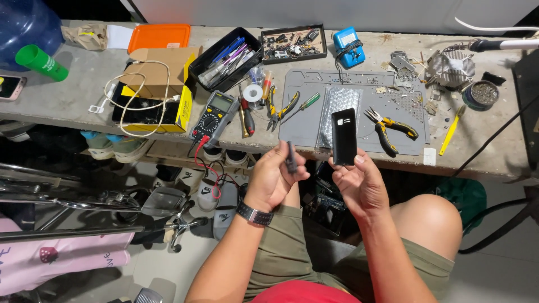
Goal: Repairing a smartphone by inspecting components, testing with a multimeter, and using hand tools to manipulate internal parts.
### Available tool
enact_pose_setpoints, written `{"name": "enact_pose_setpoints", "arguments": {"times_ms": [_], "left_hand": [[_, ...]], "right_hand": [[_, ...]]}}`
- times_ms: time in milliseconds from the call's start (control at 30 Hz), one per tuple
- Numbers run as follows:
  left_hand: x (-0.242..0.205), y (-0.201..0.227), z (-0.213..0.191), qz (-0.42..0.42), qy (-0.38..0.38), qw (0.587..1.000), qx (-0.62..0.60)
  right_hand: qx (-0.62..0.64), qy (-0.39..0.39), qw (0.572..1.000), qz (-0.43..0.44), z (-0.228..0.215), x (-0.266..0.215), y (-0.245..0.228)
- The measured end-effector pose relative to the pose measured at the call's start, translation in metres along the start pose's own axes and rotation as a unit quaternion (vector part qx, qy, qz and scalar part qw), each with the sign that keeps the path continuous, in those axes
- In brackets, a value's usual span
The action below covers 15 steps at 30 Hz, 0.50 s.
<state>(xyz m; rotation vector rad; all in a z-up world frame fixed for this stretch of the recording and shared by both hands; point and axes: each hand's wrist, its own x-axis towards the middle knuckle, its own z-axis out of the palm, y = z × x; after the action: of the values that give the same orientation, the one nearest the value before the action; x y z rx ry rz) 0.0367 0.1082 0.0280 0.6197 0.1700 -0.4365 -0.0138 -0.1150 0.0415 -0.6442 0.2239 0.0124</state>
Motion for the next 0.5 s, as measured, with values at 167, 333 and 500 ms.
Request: {"name": "enact_pose_setpoints", "arguments": {"times_ms": [167, 333, 500], "left_hand": [[-0.004, 0.014, 0.003, -0.063, -0.100, 0.987, -0.113], [-0.009, 0.017, 0.007, -0.102, -0.134, 0.971, -0.169], [-0.009, 0.019, 0.009, -0.112, -0.144, 0.970, -0.163]], "right_hand": [[-0.004, -0.007, 1.000, 0.004, 0.003, -0.001, -0.001], [-0.005, -0.009, 1.000, 0.006, 0.002, -0.001, 0.001], [-0.010, -0.009, 1.000, 0.010, 0.000, -0.001, 0.001]]}}
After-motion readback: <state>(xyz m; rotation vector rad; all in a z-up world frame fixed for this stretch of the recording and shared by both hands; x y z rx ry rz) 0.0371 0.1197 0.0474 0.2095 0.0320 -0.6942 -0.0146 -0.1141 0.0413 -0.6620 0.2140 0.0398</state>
